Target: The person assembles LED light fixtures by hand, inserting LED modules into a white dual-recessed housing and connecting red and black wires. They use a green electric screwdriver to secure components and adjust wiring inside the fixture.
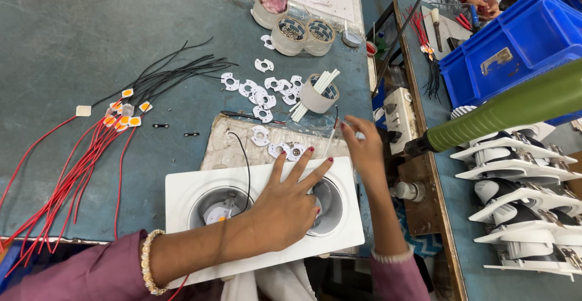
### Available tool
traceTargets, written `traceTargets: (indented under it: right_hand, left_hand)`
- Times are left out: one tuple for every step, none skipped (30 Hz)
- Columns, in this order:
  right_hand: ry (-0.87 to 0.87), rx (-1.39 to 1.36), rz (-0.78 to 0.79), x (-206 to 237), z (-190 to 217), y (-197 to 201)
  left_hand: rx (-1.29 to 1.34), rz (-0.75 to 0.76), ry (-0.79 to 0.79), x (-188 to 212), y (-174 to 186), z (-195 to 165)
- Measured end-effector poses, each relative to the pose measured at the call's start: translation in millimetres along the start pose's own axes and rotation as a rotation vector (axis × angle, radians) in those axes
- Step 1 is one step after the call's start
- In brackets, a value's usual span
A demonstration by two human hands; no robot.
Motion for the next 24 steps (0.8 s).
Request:
traceTargets:
  right_hand:
    - [-0.012,-0.102,0.068,-15,-8,-11]
    - [-0.023,-0.204,0.135,-26,-16,-18]
    - [-0.040,-0.182,0.136,-33,-24,-22]
    - [-0.056,-0.161,0.137,-39,-30,-26]
    - [-0.072,-0.141,0.139,-44,-35,-29]
    - [-0.101,-0.200,0.182,-48,-39,-33]
    - [-0.133,-0.258,0.223,-51,-42,-37]
    - [-0.167,-0.315,0.262,-52,-44,-39]
    - [-0.176,-0.351,0.280,-53,-44,-40]
    - [-0.187,-0.387,0.296,-53,-44,-42]
    - [-0.197,-0.423,0.313,-53,-44,-43]
    - [-0.187,-0.427,0.299,-53,-42,-42]
    - [-0.178,-0.430,0.285,-53,-40,-42]
    - [-0.168,-0.432,0.272,-53,-38,-41]
    - [-0.136,-0.470,0.229,-54,-34,-39]
    - [-0.104,-0.507,0.187,-56,-30,-38]
    - [-0.072,-0.545,0.145,-57,-26,-37]
    - [-0.054,-0.571,0.117,-57,-23,-39]
    - [-0.036,-0.597,0.087,-58,-20,-41]
    - [-0.019,-0.623,0.057,-58,-18,-42]
    - [-0.020,-0.590,0.029,-58,-17,-44]
    - [-0.021,-0.556,0.002,-59,-16,-46]
    - [-0.021,-0.522,-0.025,-60,-15,-46]
    - [0.001,-0.503,-0.048,-61,-13,-46]
  left_hand:
    - [-0.013,0.006,-0.001,1,-2,0]
    - [-0.027,0.012,-0.002,2,-3,1]
    - [-0.018,0.000,0.004,3,-5,2]
    - [-0.010,-0.012,0.013,4,-6,3]
    - [-0.003,-0.024,0.021,6,-7,5]
    - [-0.011,-0.043,0.016,8,-7,5]
    - [-0.018,-0.060,0.008,10,-7,6]
    - [-0.023,-0.076,-0.002,11,-7,5]
    - [-0.019,-0.092,-0.009,11,-7,5]
    - [-0.014,-0.108,-0.018,12,-6,5]
    - [-0.009,-0.124,-0.026,12,-5,4]
    - [-0.012,-0.086,-0.010,12,-7,5]
    - [-0.013,-0.049,0.006,12,-8,6]
    - [-0.015,-0.014,0.023,11,-10,7]
    - [-0.012,-0.020,0.019,11,-9,7]
    - [-0.010,-0.026,0.016,11,-9,7]
    - [-0.008,-0.033,0.013,11,-9,8]
    - [-0.016,-0.050,0.002,11,-8,7]
    - [-0.024,-0.066,-0.011,12,-8,7]
    - [-0.033,-0.082,-0.023,12,-8,6]
    - [-0.046,-0.083,-0.022,12,-8,6]
    - [-0.060,-0.086,-0.021,12,-8,7]
    - [-0.074,-0.090,-0.020,12,-8,7]
    - [-0.088,-0.087,-0.018,11,-8,7]
Point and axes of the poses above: each hand's wrist, its own x-axis away from the middle knuckle, its own y-axis out of the back of the hand, z = x × y, the point moved 5 cm from there along -x, towards the middle knuckle, and after that the axes turned 3 degrees about -y, right-handed, at the moved point
